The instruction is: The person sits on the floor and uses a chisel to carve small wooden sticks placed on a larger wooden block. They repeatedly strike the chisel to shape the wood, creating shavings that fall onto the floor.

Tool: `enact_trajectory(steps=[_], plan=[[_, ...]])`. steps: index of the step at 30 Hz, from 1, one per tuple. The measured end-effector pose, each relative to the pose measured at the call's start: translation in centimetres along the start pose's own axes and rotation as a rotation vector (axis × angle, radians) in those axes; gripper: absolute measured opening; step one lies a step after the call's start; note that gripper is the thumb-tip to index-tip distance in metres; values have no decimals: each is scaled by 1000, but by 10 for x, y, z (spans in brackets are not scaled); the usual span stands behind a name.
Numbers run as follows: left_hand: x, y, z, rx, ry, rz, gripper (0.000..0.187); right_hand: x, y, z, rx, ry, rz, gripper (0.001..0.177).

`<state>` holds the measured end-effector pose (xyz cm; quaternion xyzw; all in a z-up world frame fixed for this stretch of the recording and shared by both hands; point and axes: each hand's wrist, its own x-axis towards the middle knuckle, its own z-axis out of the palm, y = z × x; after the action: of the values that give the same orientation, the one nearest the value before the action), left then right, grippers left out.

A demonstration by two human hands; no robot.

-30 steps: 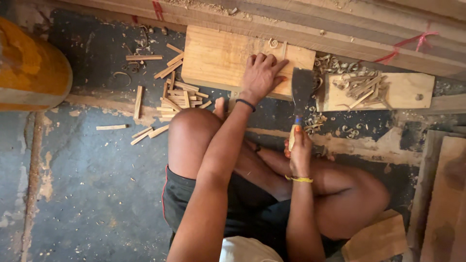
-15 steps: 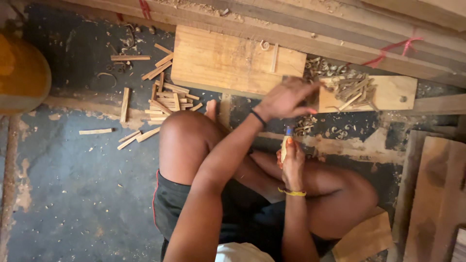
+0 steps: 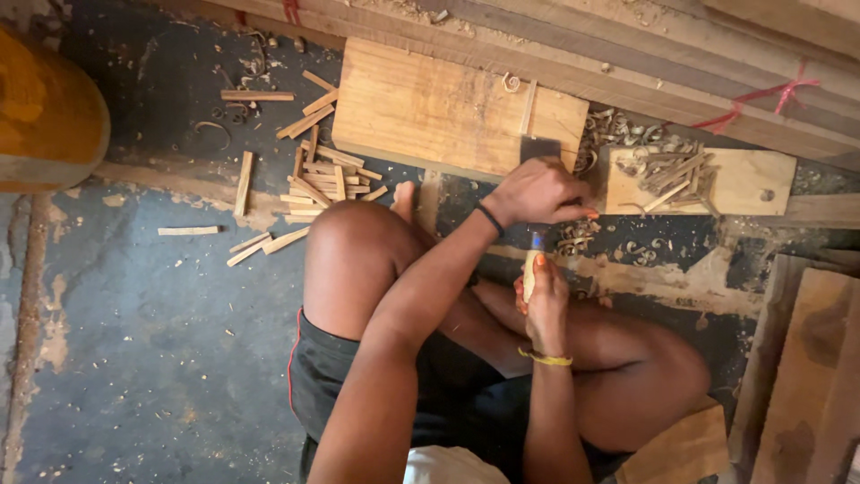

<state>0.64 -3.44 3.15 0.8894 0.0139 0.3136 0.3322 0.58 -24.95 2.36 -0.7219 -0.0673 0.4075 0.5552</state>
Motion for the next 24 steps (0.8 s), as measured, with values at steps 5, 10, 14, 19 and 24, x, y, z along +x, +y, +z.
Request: enact_trajectory(steps=[5,10,14,19,24], plan=[[-3,-5,-1,-37,-1,-70,33,4,2,3,-76,11,-20,37],[-4,-14,0,-27,-32,-160,30,8,6,7,-157,11,-26,39],[-2,-20,3,-28,-86,-123,28,7,4,13,-184,14,4,38],[-1,-21,1,-37,-132,-166,28,7,7,15,-178,24,30,36],[-4,-21,1,-59,-76,-158,22,10,12,11,-214,21,41,37]])
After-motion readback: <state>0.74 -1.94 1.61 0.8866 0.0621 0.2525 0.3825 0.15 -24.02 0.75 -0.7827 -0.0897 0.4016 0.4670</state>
